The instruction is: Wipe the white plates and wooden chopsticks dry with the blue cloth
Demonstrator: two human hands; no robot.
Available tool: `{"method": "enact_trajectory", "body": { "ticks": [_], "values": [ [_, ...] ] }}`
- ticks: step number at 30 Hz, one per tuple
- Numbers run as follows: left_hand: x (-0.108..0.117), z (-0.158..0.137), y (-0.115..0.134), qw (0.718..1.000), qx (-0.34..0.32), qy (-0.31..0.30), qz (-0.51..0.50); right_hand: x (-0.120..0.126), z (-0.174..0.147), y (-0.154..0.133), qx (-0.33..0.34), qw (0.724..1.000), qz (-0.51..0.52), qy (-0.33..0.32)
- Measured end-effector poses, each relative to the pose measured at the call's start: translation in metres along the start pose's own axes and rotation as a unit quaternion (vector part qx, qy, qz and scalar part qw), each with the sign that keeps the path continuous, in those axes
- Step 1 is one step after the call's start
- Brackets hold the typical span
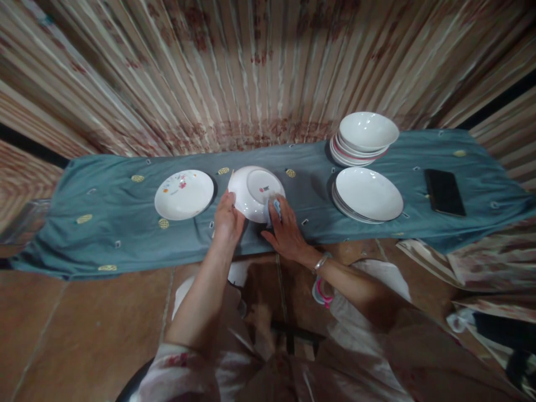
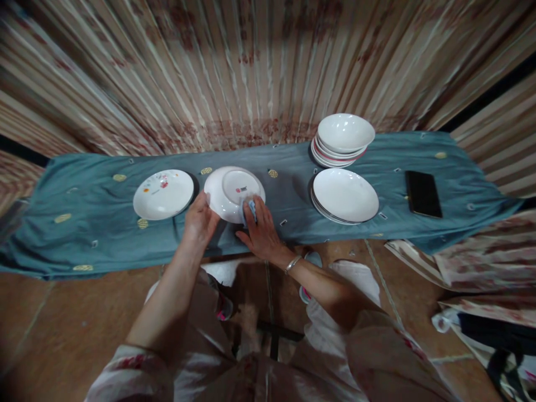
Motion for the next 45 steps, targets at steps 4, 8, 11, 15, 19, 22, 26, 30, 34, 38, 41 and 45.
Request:
{"method": "enact_trajectory", "body": {
  "ticks": [4, 8, 11, 15, 19, 22, 26, 30, 34, 38, 41, 45],
  "values": [
    [-0.002, 0.000, 0.000, 1.000, 0.010, 0.001, -0.004, 0.000, 0.006, -0.006, 0.030, 0.999, -0.018, -0.014],
    [-0.002, 0.000, -0.001, 1.000, 0.013, 0.006, -0.001, 0.004, 0.017, -0.012, 0.060, 0.998, -0.032, -0.013],
    [-0.003, 0.000, 0.000, 1.000, 0.005, -0.006, 0.002, 0.006, 0.027, -0.016, 0.070, 0.997, -0.035, -0.007],
    [-0.004, -0.001, 0.000, 1.000, -0.015, -0.014, 0.005, 0.007, 0.042, -0.022, 0.085, 0.996, -0.041, -0.005],
    [-0.004, -0.002, 0.001, 0.999, -0.032, -0.008, 0.000, 0.011, 0.054, -0.027, 0.081, 0.996, -0.044, 0.000],
    [-0.006, -0.003, 0.001, 0.999, -0.039, -0.023, -0.003, 0.016, 0.061, -0.027, 0.073, 0.996, -0.043, 0.013],
    [-0.008, -0.004, 0.001, 0.998, -0.040, -0.049, 0.004, 0.025, 0.066, -0.025, 0.067, 0.996, -0.047, 0.041],
    [-0.008, -0.004, 0.001, 0.997, -0.050, -0.051, 0.009, 0.032, 0.070, -0.021, 0.052, 0.995, -0.065, 0.064],
    [-0.008, -0.003, -0.001, 0.997, -0.054, -0.058, 0.005, 0.037, 0.072, -0.010, 0.021, 0.994, -0.082, 0.071],
    [-0.009, -0.004, -0.002, 0.996, -0.050, -0.065, 0.016, 0.042, 0.073, 0.011, -0.028, 0.993, -0.091, 0.073],
    [-0.011, -0.005, -0.001, 0.996, -0.052, -0.071, 0.023, 0.043, 0.072, 0.024, -0.050, 0.992, -0.090, 0.075],
    [-0.010, -0.005, 0.000, 0.996, -0.060, -0.064, 0.018, 0.044, 0.069, 0.031, -0.054, 0.992, -0.072, 0.093]
  ]
}}
Point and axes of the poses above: each hand's wrist, its own z-axis towards the middle knuckle, its own x-axis out of the back of the hand, y = z × x, the point moved 7 cm from there along z, towards the middle knuckle, and after that the axes turned 12 degrees about x, right-handed, at the moved point
